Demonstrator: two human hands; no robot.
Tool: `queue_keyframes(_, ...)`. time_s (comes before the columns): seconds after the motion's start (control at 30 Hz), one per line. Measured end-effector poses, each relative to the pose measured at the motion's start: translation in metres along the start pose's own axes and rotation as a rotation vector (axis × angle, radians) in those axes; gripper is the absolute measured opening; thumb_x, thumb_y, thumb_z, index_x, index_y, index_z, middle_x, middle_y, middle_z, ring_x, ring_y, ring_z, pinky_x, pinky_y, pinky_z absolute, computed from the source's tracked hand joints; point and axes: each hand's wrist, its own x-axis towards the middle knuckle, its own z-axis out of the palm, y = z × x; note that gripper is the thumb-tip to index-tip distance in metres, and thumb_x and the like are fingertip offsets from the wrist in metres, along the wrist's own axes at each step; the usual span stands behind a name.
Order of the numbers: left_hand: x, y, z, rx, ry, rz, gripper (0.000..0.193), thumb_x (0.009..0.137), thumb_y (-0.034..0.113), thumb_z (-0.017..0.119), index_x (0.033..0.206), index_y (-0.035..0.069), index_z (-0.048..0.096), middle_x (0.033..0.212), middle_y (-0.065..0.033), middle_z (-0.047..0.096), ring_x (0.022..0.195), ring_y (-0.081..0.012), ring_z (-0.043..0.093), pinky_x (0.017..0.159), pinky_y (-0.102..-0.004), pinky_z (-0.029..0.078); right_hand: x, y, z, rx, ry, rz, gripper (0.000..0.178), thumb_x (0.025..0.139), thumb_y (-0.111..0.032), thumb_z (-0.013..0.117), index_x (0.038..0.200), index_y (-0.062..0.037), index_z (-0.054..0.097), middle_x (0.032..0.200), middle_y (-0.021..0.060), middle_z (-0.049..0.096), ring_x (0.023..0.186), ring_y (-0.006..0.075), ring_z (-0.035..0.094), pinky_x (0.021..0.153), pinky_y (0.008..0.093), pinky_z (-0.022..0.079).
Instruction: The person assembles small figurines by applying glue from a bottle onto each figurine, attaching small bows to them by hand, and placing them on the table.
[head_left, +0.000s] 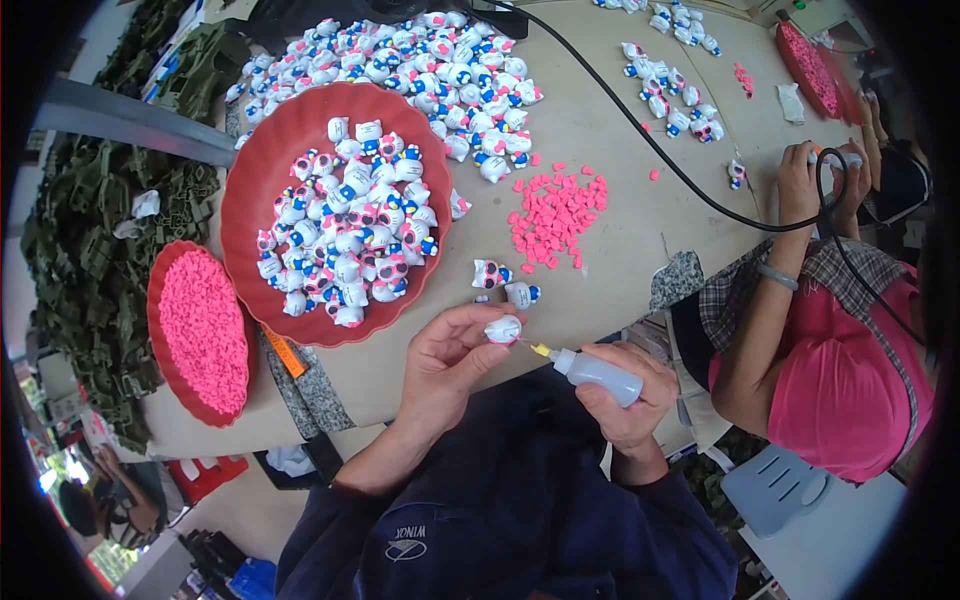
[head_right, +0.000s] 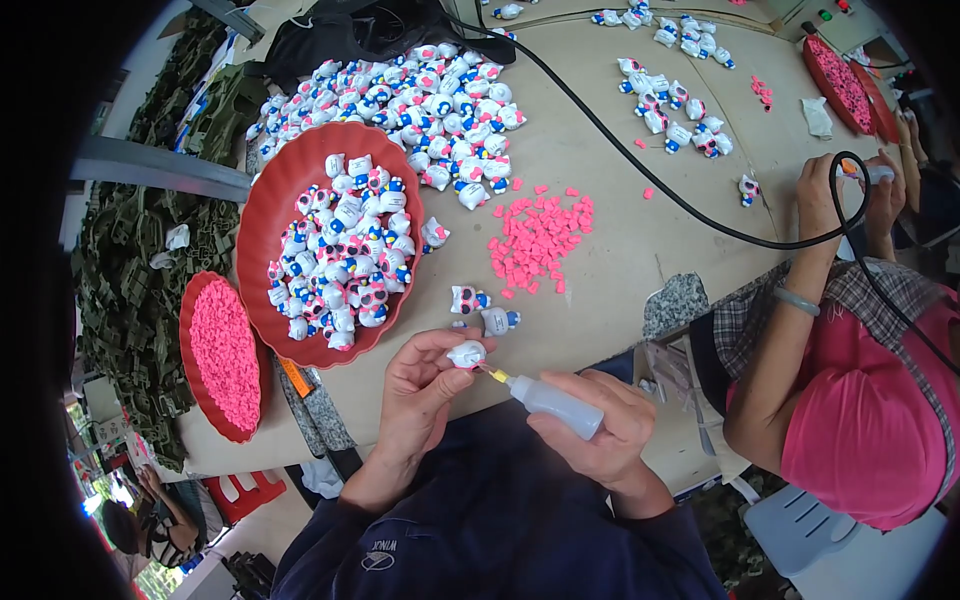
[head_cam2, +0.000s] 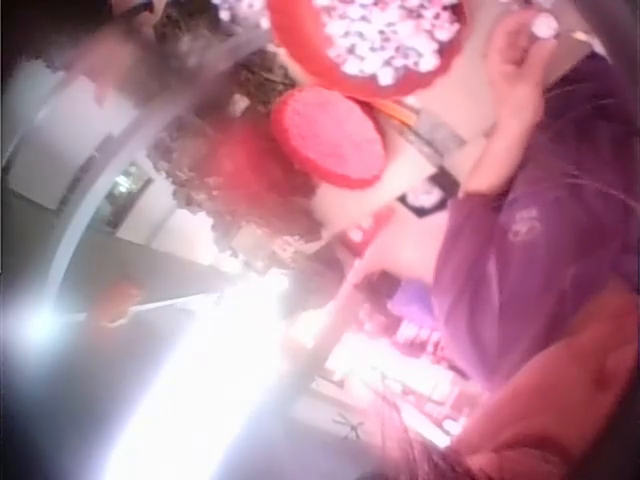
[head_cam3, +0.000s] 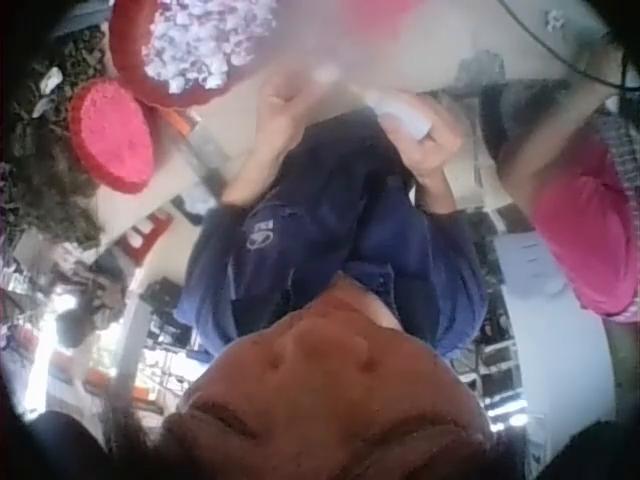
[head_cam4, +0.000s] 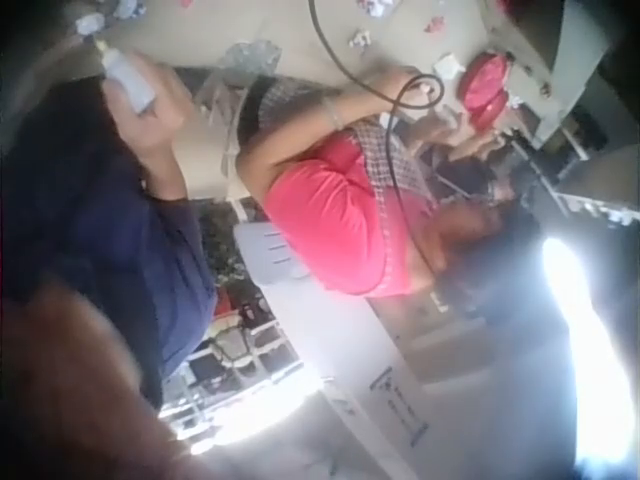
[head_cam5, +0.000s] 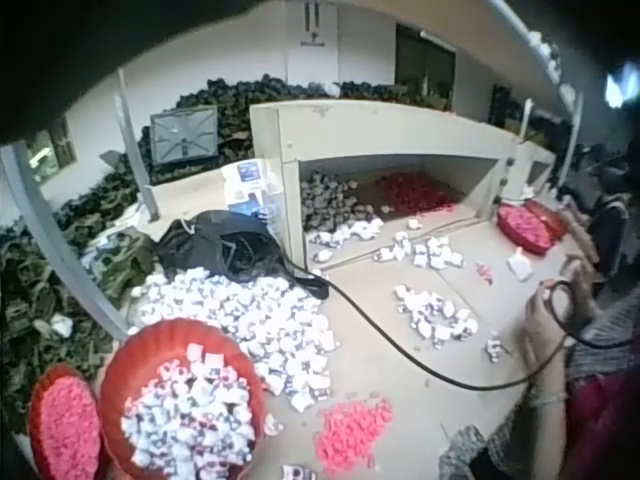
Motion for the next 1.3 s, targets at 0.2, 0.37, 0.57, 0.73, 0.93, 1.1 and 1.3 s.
queue_keyframes(0.2, 0.0, 0.0, -0.002, 0.005, 0.01, -0.001, 0.032, 0.082, -0.006, 0.062, 0.112, -0.001, 0.052, 0.119, -0.0153, 0.057, 0.113, -0.0306, 0.056, 0.094, -0.0384, 0.048, -0.001, 0.0, -0.002, -0.034, -0.005, 0.039, 0.036, 0.066, -0.012, 0.079, 0.096, 0.0027, 0.067, 0.07, 0.0112, 0.064, 0.056, 0.0181, 0.059, 0.051, 0.0257, 0.044)
queue_keyframes(0.37, -0.003, 0.001, 0.0, 0.002, 0.02, -0.016, 0.032, 0.082, -0.004, 0.063, 0.112, 0.0, 0.052, 0.118, -0.0151, 0.057, 0.111, -0.03, 0.057, 0.092, -0.037, 0.048, -0.002, -0.002, -0.001, -0.02, 0.019, 0.098, 0.037, 0.069, -0.021, 0.077, 0.094, 0.004, 0.067, 0.071, 0.0115, 0.064, 0.059, 0.0176, 0.06, 0.054, 0.0254, 0.044)
queue_keyframes(0.57, -0.006, 0.005, -0.003, 0.029, 0.03, -0.074, 0.033, 0.082, -0.001, 0.066, 0.112, -0.001, 0.052, 0.114, -0.0141, 0.058, 0.101, -0.0275, 0.062, 0.082, -0.0318, 0.052, -0.005, 0.005, -0.003, 0.16, 0.127, 0.255, 0.036, 0.066, -0.005, 0.077, 0.099, 0.0045, 0.065, 0.08, 0.0104, 0.066, 0.069, 0.0178, 0.064, 0.063, 0.0257, 0.049)
queue_keyframes(0.73, -0.011, 0.001, -0.008, 0.026, -0.023, -0.158, 0.032, 0.082, -0.007, 0.063, 0.113, -0.003, 0.053, 0.113, -0.0115, 0.06, 0.103, -0.0176, 0.06, 0.089, -0.0285, 0.048, 0.011, 0.024, 0.012, 0.223, 0.218, 0.243, 0.027, 0.069, 0.002, 0.071, 0.095, 0.0008, 0.064, 0.089, 0.0075, 0.065, 0.089, 0.0173, 0.06, 0.079, 0.0282, 0.046)
queue_keyframes(0.93, -0.013, -0.003, -0.007, 0.068, -0.016, -0.187, 0.032, 0.082, -0.007, 0.063, 0.113, -0.003, 0.054, 0.112, -0.0114, 0.06, 0.103, -0.0174, 0.06, 0.089, -0.029, 0.048, 0.023, 0.033, 0.029, -0.205, 0.132, 0.198, 0.027, 0.067, -0.003, 0.074, 0.093, -0.0017, 0.064, 0.093, 0.0085, 0.066, 0.085, 0.0212, 0.059, 0.078, 0.0313, 0.045)
queue_keyframes(1.1, -0.014, 0.001, -0.007, 0.066, -0.014, -0.209, 0.032, 0.082, -0.008, 0.062, 0.113, -0.003, 0.054, 0.112, -0.0116, 0.06, 0.103, -0.0182, 0.06, 0.09, -0.0298, 0.048, 0.02, 0.031, 0.015, -0.058, 0.167, 0.268, 0.021, 0.072, -0.003, 0.07, 0.093, -0.0028, 0.066, 0.091, 0.0062, 0.066, 0.081, 0.0229, 0.058, 0.073, 0.0313, 0.045)
queue_keyframes(1.3, -0.013, -0.002, -0.003, 0.123, 0.019, -0.168, 0.03, 0.081, -0.001, 0.066, 0.108, 0.0, 0.055, 0.111, -0.0136, 0.06, 0.098, -0.0253, 0.063, 0.078, -0.0289, 0.054, 0.038, 0.047, 0.009, -0.511, 0.09, 0.038, 0.014, 0.072, -0.006, 0.07, 0.086, -0.0057, 0.068, 0.083, 0.0037, 0.062, 0.077, 0.0221, 0.053, 0.071, 0.0324, 0.039)
